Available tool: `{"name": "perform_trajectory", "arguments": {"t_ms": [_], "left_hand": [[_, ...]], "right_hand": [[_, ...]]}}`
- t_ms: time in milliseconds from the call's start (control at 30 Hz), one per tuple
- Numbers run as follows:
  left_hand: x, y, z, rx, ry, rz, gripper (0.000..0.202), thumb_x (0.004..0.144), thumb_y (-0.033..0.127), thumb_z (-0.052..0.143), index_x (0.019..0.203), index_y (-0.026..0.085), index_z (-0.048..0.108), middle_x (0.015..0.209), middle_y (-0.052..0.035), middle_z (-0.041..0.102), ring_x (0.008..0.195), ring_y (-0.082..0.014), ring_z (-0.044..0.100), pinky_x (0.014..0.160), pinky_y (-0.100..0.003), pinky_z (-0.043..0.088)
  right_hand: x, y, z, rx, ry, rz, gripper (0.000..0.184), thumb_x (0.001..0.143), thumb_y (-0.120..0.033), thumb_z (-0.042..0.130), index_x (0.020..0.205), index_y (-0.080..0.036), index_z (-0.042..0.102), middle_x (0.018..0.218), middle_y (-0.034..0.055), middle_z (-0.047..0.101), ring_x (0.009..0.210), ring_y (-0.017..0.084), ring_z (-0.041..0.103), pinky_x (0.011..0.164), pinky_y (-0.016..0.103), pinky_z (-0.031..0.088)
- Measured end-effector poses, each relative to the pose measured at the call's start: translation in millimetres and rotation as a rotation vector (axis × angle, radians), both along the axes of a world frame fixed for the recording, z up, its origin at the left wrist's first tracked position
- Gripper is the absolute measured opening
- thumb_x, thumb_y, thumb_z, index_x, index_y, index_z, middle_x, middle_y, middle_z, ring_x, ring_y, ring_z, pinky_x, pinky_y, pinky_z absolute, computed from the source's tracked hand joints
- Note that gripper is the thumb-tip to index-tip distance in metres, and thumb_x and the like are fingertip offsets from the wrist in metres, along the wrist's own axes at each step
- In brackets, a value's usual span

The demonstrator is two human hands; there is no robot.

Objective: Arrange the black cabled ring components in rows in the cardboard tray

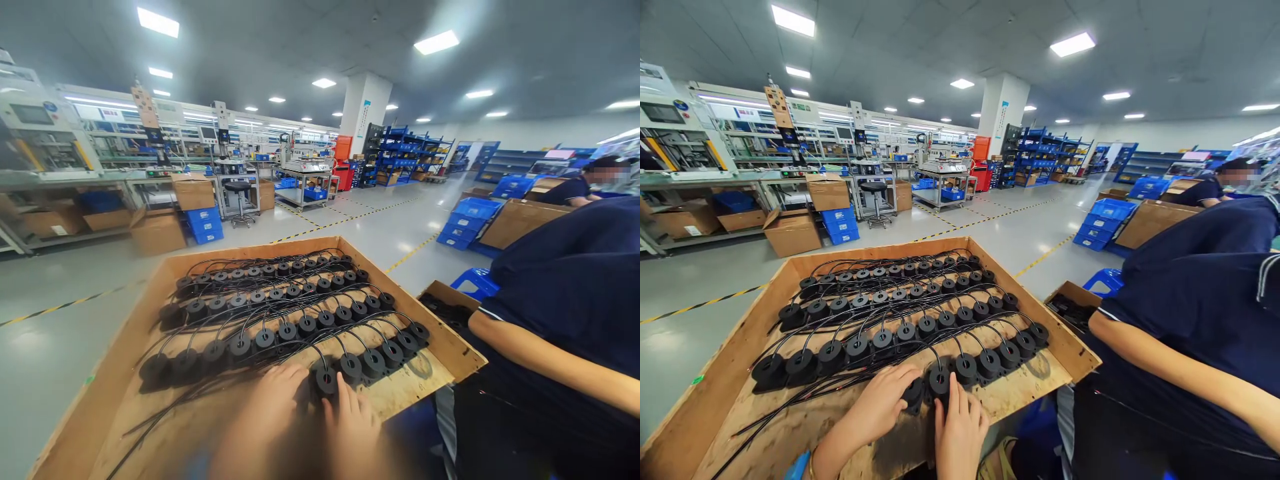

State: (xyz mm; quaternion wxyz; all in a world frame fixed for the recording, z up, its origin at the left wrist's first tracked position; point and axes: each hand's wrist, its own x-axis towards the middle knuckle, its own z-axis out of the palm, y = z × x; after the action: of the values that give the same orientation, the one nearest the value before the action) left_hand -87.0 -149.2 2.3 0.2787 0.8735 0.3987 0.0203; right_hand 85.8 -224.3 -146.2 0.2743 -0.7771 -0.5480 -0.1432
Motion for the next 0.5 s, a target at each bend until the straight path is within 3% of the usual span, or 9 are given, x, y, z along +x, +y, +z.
{"name": "perform_trajectory", "arguments": {"t_ms": [100,200,300,333,400,467,500], "left_hand": [[-1.8,-1.9,-9.4,0.014,-0.067,0.009,0.064,0.069,0.005,0.049,0.13,0.025,0.055,0.141,-0.0024,0.057,0.129,-0.0238,0.05,0.112,-0.046,0.039],[-10.4,5.9,-8.6,-0.02,-0.134,-0.142,0.066,0.067,0.003,0.045,0.125,0.032,0.058,0.138,0.003,0.06,0.132,-0.0185,0.048,0.121,-0.043,0.028],[-22.5,11.2,0.1,-0.034,-0.12,-0.217,0.076,0.065,0.002,0.044,0.132,0.037,0.053,0.151,0.0065,0.046,0.145,-0.0187,0.032,0.126,-0.048,0.014],[-26.5,9.5,2.2,-0.006,-0.105,-0.153,0.075,0.065,0.004,0.046,0.133,0.036,0.052,0.153,0.0046,0.043,0.146,-0.0208,0.029,0.126,-0.049,0.016],[-32.5,0.0,0.8,0.06,-0.049,0.08,0.055,0.071,0.011,0.048,0.123,0.026,0.058,0.144,-0.0057,0.05,0.138,-0.0261,0.039,0.119,-0.049,0.029],[-33.6,-14.8,-11.0,0.062,0.014,0.298,0.031,0.078,0.025,0.051,0.107,0.02,0.062,0.124,-0.0115,0.059,0.123,-0.029,0.051,0.108,-0.047,0.04],[-31.7,-22.2,-20.6,0.041,0.022,0.356,0.03,0.079,0.031,0.053,0.105,0.019,0.062,0.119,-0.012,0.06,0.12,-0.03,0.053,0.105,-0.047,0.042]], "right_hand": [[0.5,-0.5,-3.0,-0.087,0.158,0.065,0.061,0.095,-0.044,0.053,0.148,-0.023,0.031,0.122,0.0076,0.064,0.104,0.027,0.056,0.086,0.043,0.046],[1.2,0.1,-1.3,-0.111,0.254,0.08,0.058,0.095,-0.038,0.052,0.148,-0.025,0.03,0.124,0.0066,0.062,0.109,0.026,0.055,0.092,0.043,0.046],[3.5,0.6,-0.7,-0.116,0.299,0.105,0.055,0.096,-0.035,0.049,0.147,-0.026,0.031,0.127,0.0063,0.06,0.113,0.026,0.055,0.093,0.044,0.047],[4.5,0.9,-1.6,-0.114,0.31,0.111,0.054,0.096,-0.034,0.049,0.147,-0.027,0.032,0.128,0.0063,0.06,0.114,0.026,0.055,0.094,0.044,0.048],[6.0,1.6,-4.6,-0.104,0.326,0.117,0.053,0.095,-0.033,0.049,0.146,-0.026,0.033,0.128,0.0066,0.06,0.115,0.027,0.056,0.094,0.045,0.048],[6.5,2.6,-7.6,-0.087,0.341,0.123,0.052,0.095,-0.033,0.048,0.145,-0.025,0.036,0.127,0.0075,0.061,0.113,0.027,0.057,0.094,0.045,0.05],[6.2,3.1,-8.6,-0.073,0.35,0.128,0.051,0.095,-0.033,0.047,0.144,-0.023,0.037,0.127,0.0083,0.061,0.113,0.027,0.057,0.095,0.045,0.05]]}}
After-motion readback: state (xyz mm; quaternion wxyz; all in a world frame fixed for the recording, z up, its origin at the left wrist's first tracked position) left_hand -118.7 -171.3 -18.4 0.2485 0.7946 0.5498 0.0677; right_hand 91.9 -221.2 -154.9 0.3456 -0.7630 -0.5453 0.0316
